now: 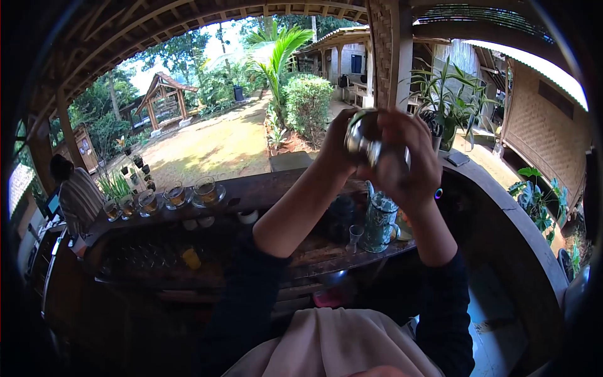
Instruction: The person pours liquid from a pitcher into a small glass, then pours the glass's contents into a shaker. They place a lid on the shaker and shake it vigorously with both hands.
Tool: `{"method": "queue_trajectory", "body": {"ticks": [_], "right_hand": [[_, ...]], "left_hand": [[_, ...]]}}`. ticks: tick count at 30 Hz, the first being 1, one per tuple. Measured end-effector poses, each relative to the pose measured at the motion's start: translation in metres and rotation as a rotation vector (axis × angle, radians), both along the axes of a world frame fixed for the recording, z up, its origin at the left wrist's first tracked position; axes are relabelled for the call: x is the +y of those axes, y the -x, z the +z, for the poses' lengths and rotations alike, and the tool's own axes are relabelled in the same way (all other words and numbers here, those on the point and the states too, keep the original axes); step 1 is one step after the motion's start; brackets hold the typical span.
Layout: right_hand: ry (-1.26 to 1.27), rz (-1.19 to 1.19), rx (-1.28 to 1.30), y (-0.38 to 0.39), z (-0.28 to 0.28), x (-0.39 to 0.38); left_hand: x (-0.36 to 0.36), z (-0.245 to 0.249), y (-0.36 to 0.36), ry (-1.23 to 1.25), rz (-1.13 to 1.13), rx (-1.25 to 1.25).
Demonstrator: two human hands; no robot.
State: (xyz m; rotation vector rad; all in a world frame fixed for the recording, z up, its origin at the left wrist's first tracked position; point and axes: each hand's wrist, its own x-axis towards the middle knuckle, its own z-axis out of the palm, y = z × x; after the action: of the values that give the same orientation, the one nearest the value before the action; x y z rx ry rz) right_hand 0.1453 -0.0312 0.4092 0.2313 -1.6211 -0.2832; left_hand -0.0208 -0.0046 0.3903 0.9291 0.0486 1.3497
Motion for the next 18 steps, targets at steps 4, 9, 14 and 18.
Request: {"method": "queue_trajectory", "body": {"ticks": [4, 9, 14, 18], "right_hand": [[-0.579, 0.014, -0.082, -0.012, -0.023, -0.030], [0.215, 0.159, 0.062, 0.066, 0.009, 0.009], [-0.175, 0.022, -0.092, 0.050, -0.005, -0.060], [-0.661, 0.320, 0.063, 0.080, -0.013, -0.080]], "left_hand": [[-0.073, 0.020, -0.036, -0.889, 0.435, 0.083], [0.051, -0.018, 0.038, 0.001, -1.167, -0.426], [-0.060, 0.014, 0.054, -0.125, -0.473, -0.194], [-0.124, 0.025, 0.049, -0.791, 0.321, -0.062]]}}
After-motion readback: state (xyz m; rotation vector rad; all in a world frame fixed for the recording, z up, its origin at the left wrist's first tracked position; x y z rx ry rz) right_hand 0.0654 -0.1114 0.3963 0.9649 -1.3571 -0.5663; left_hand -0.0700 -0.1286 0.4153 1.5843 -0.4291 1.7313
